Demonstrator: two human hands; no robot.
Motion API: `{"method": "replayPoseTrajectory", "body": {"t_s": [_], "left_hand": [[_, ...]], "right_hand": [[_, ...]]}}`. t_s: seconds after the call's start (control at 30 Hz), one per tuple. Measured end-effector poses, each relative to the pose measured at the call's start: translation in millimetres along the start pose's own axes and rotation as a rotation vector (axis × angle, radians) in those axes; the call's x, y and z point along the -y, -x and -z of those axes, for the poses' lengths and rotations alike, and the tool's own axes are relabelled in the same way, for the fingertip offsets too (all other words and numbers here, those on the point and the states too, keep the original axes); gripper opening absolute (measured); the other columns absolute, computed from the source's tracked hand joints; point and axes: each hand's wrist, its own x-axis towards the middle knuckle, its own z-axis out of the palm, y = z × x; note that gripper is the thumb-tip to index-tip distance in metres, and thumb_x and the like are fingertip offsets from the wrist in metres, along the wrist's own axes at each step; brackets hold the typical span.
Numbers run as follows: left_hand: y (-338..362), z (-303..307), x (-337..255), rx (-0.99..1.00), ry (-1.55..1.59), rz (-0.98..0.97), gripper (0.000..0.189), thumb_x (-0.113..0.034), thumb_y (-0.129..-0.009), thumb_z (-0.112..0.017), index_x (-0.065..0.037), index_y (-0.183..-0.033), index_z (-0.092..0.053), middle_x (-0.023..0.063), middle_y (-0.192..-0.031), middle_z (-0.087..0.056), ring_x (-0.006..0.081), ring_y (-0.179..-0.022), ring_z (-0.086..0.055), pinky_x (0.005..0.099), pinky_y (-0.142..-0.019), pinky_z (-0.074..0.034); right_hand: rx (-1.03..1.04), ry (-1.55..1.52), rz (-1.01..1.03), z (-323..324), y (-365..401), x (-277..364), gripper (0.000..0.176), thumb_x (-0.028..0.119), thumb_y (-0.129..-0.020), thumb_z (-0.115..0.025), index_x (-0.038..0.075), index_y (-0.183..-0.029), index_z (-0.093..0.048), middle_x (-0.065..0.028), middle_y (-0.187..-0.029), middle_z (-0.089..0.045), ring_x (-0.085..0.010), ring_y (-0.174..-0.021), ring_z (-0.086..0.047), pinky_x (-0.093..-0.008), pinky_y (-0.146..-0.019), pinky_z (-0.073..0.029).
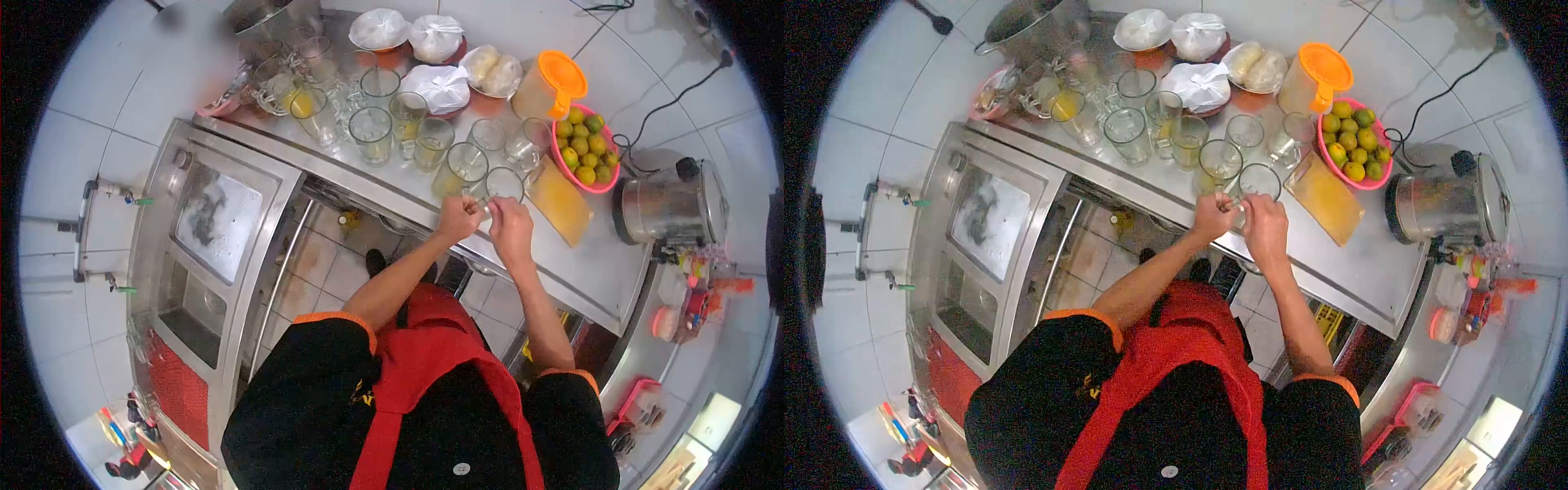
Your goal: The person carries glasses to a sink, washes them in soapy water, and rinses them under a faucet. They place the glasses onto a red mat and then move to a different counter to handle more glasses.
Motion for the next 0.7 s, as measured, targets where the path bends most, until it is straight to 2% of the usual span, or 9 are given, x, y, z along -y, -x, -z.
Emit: {"method": "replayPoseTrajectory", "body": {"t_s": [0.17, 0.23, 0.27, 0.33, 0.4, 0.47, 0.57, 0.63, 0.7], "left_hand": [[28.0, 46.3, -43.9, -0.052, 0.024, -0.047, 0.018, -0.010, -0.068, -0.065, -0.001, -0.059, -0.053, 0.0031, -0.049, -0.049, 0.0070, -0.050, -0.044, 0.0277, -0.045, -0.037], [49.9, 79.0, -62.3, 0.000, -0.155, -0.008, 0.020, -0.012, -0.066, -0.067, 0.001, -0.061, -0.053, 0.0059, -0.053, -0.052, 0.0097, -0.052, -0.048, 0.0273, -0.050, -0.041], [60.0, 95.6, -69.3, -0.019, -0.158, -0.003, 0.020, -0.012, -0.066, -0.067, 0.001, -0.061, -0.053, 0.0059, -0.053, -0.052, 0.0097, -0.052, -0.048, 0.0273, -0.050, -0.041], [81.6, 130.0, -82.1, -0.189, -0.223, -0.113, 0.020, -0.011, -0.065, -0.066, 0.001, -0.058, -0.051, 0.0050, -0.048, -0.044, 0.0083, -0.049, -0.041, 0.0280, -0.045, -0.035], [101.9, 165.1, -101.2, -0.253, -0.243, -0.049, 0.021, -0.011, -0.064, -0.066, 0.000, -0.057, -0.050, 0.0041, -0.048, -0.044, 0.0079, -0.049, -0.041, 0.0274, -0.044, -0.035], [117.7, 198.2, -100.4, -0.310, -0.264, 0.012, 0.021, -0.011, -0.064, -0.067, 0.000, -0.057, -0.050, 0.0032, -0.047, -0.044, 0.0076, -0.048, -0.041, 0.0267, -0.044, -0.034], [135.9, 240.9, -85.3, -0.380, -0.220, 0.137, 0.024, -0.007, -0.063, -0.067, -0.004, -0.054, -0.045, -0.0031, -0.049, -0.045, 0.0051, -0.048, -0.040, 0.0251, -0.043, -0.031], [139.6, 261.3, -88.1, -0.488, -0.188, 0.165, 0.025, -0.006, -0.063, -0.067, -0.005, -0.053, -0.045, -0.0031, -0.049, -0.044, 0.0050, -0.048, -0.040, 0.0250, -0.043, -0.030], [144.9, 282.8, -83.9, -0.589, -0.095, 0.221, 0.027, -0.004, -0.067, -0.068, -0.007, -0.055, -0.044, -0.0029, -0.050, -0.044, 0.0058, -0.046, -0.043, 0.0243, -0.042, -0.032]], "right_hand": [[0.049, -0.124, 0.003, 17.7, 1.0, 42.4, 0.011, 0.007, -0.080, -0.063, 0.001, -0.090, -0.064, -0.0154, -0.080, -0.062, -0.0319, -0.068, -0.059, -0.0379, -0.062, -0.047], [0.203, -0.362, -0.199, 46.1, -7.0, 84.0, 0.019, 0.011, -0.082, -0.064, 0.000, -0.098, -0.065, -0.0162, -0.084, -0.064, -0.0271, -0.070, -0.063, -0.0324, -0.060, -0.049], [0.216, -0.368, -0.186, 55.5, -20.4, 96.1, 0.019, 0.011, -0.082, -0.064, 0.000, -0.098, -0.065, -0.0162, -0.084, -0.064, -0.0271, -0.070, -0.063, -0.0324, -0.060, -0.049], [0.115, -0.607, -0.479, 60.6, -47.2, 114.2, 0.026, 0.015, -0.083, -0.065, 0.000, -0.105, -0.064, -0.0167, -0.088, -0.065, -0.0235, -0.073, -0.064, -0.0289, -0.059, -0.049], [0.117, -0.509, -0.209, 20.0, -85.1, 122.7, 0.028, 0.016, -0.082, -0.065, -0.002, -0.105, -0.063, -0.0175, -0.088, -0.064, -0.0288, -0.074, -0.063, -0.0340, -0.064, -0.051], [-0.013, -0.252, 0.339, -52.3, -114.4, 137.0, 0.031, 0.018, -0.081, -0.065, -0.003, -0.104, -0.061, -0.0172, -0.087, -0.063, -0.0354, -0.076, -0.062, -0.0414, -0.069, -0.050], [0.031, -0.110, 0.245, -153.0, -122.2, 146.1, 0.027, 0.019, -0.080, -0.065, -0.002, -0.097, -0.061, -0.0176, -0.086, -0.062, -0.0409, -0.079, -0.060, -0.0472, -0.072, -0.048], [0.296, -0.057, 0.144, -174.9, -131.8, 144.9, 0.020, 0.017, -0.079, -0.064, -0.001, -0.085, -0.059, -0.0193, -0.085, -0.061, -0.0408, -0.079, -0.060, -0.0475, -0.071, -0.048], [0.294, -0.082, 0.189, -167.6, -128.3, 150.6, 0.018, 0.016, -0.079, -0.064, -0.001, -0.082, -0.058, -0.0200, -0.084, -0.061, -0.0399, -0.077, -0.060, -0.0474, -0.069, -0.047]]}}
